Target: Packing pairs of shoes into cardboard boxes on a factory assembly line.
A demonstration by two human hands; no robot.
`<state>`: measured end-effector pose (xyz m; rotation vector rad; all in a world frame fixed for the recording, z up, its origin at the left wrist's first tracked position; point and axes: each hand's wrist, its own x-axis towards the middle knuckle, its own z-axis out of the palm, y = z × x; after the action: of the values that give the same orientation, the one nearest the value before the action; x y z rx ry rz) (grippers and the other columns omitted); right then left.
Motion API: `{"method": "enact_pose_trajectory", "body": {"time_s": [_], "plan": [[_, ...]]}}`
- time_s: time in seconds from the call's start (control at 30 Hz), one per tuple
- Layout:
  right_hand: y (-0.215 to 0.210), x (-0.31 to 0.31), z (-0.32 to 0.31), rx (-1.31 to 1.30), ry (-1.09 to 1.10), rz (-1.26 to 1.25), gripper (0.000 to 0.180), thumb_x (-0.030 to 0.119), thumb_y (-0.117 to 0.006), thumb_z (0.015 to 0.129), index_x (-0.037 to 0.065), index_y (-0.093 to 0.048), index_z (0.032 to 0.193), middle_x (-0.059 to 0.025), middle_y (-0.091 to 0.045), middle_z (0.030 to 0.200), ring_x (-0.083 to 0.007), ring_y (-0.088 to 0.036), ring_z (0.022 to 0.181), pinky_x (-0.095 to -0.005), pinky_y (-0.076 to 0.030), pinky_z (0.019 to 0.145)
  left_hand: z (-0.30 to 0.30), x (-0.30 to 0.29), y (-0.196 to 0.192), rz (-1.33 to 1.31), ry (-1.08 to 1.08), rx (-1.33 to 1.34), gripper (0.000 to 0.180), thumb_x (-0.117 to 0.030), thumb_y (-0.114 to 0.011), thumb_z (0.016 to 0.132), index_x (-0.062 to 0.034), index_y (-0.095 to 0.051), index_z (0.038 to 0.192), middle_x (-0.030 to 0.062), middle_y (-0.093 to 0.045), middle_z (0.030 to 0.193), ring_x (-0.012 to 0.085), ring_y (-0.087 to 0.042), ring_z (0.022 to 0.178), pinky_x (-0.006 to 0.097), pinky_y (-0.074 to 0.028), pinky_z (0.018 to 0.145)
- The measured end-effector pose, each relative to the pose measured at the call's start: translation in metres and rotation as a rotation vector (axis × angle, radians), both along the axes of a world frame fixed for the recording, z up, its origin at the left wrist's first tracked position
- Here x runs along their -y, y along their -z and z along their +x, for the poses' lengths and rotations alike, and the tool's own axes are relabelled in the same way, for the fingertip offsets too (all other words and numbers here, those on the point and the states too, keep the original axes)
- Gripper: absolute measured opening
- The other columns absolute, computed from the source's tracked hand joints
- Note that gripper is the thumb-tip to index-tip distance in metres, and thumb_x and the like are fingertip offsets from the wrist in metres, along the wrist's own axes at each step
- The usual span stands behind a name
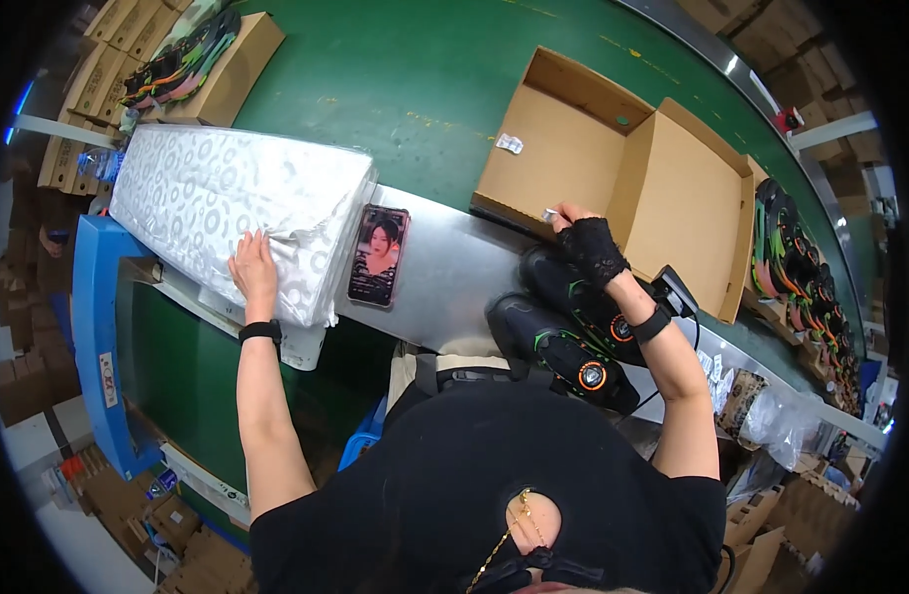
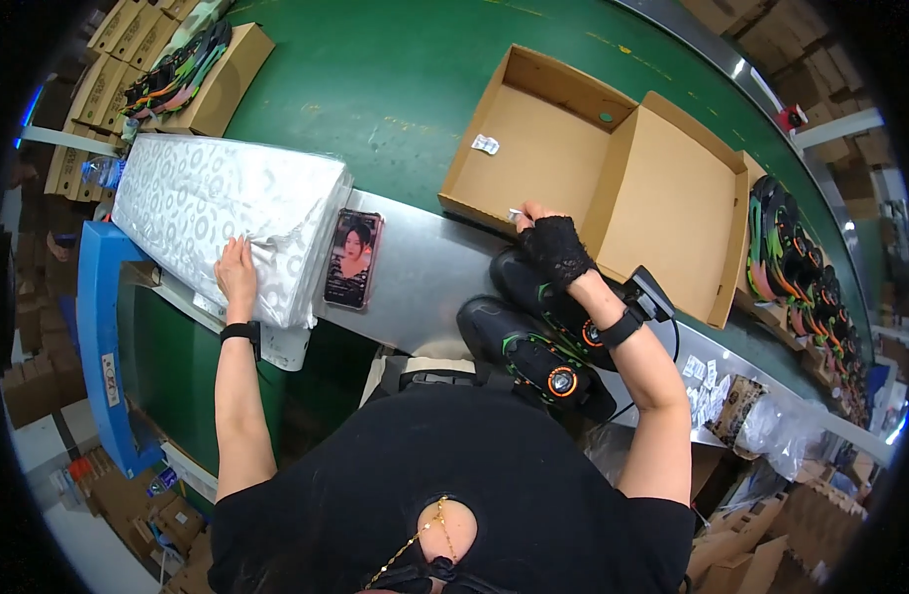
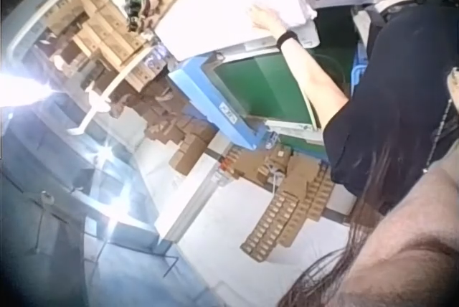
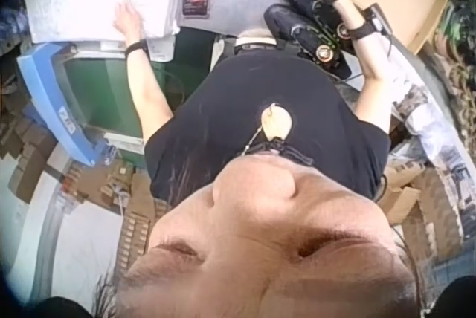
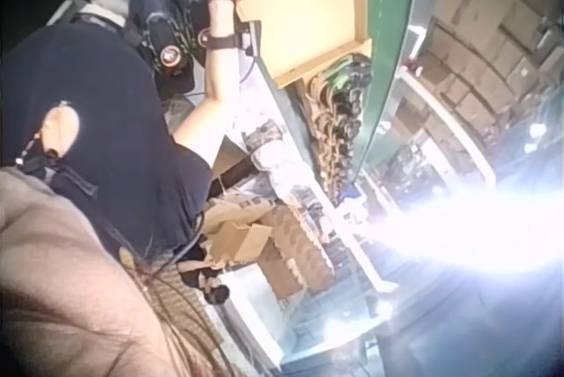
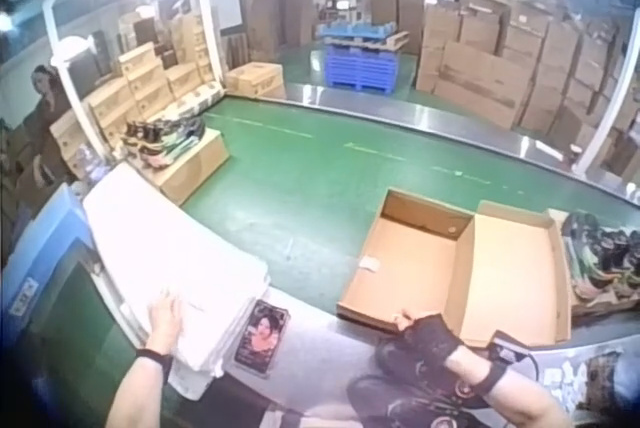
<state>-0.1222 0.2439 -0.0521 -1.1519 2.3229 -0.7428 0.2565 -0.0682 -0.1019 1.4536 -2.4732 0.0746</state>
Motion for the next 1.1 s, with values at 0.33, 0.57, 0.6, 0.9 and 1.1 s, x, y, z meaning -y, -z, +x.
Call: {"method": "enact_pose_trajectory", "body": {"time_s": [0.33, 0.57, 0.6, 0.9, 1.1], "plan": [[-0.042, -0.018, 0.005, 0.225, -0.039, -0.485, 0.023, 0.004, -0.046, 0.079, 0.006, -0.056, 0.099, -0.0106, -0.062, 0.080, -0.0180, -0.060, 0.073, -0.0294, -0.046, 0.071, -0.033, 0.014, -0.186, 0.001, 0.063, -0.591, 0.018, -0.015, -0.039, 0.087, -0.0002, -0.050, 0.088, 0.0138, -0.056, 0.077, 0.0240, -0.056, 0.072, 0.032, -0.042, 0.064], [-0.128, 0.002, 0.055, 0.505, -0.230, -0.470, 0.048, 0.019, -0.060, 0.077, 0.008, -0.041, 0.120, -0.0094, -0.054, 0.103, -0.0130, -0.053, 0.087, -0.0282, -0.044, 0.077, -0.198, -0.123, -0.261, 0.522, 0.676, -0.914, 0.019, -0.015, -0.044, 0.085, 0.0015, -0.052, 0.088, 0.0079, -0.053, 0.078, 0.0144, -0.049, 0.070, 0.027, -0.039, 0.064], [-0.128, 0.004, 0.057, 0.521, -0.218, -0.629, 0.054, 0.020, -0.061, 0.077, 0.007, -0.036, 0.123, -0.0090, -0.053, 0.105, -0.0132, -0.052, 0.088, -0.0281, -0.044, 0.077, -0.218, -0.134, -0.260, 0.483, 0.744, -0.833, 0.023, -0.016, -0.042, 0.087, 0.0012, -0.052, 0.097, 0.0033, -0.055, 0.083, 0.0080, -0.050, 0.072, 0.020, -0.040, 0.062], [-0.080, -0.017, -0.045, 0.894, 0.687, -0.990, 0.006, 0.014, -0.052, 0.082, 0.009, -0.049, 0.082, 0.0031, -0.039, 0.058, -0.0074, -0.040, 0.049, -0.0227, -0.032, 0.043, -0.334, -0.173, -0.199, 0.358, 1.020, -0.739, 0.053, -0.032, -0.060, 0.077, 0.0036, -0.044, 0.113, 0.0189, -0.052, 0.105, 0.0276, -0.051, 0.099, 0.033, -0.042, 0.080], [-0.026, -0.136, -0.167, 0.319, 1.157, -1.180, 0.011, 0.018, -0.059, 0.079, 0.013, -0.055, 0.087, 0.0007, -0.051, 0.062, -0.0115, -0.047, 0.049, -0.0236, -0.044, 0.046, -0.334, -0.163, -0.123, -0.029, 1.054, -0.054, 0.053, -0.039, -0.054, 0.077, -0.0083, -0.043, 0.118, 0.0207, -0.037, 0.123, 0.0371, -0.030, 0.118, 0.058, -0.024, 0.090]]}}
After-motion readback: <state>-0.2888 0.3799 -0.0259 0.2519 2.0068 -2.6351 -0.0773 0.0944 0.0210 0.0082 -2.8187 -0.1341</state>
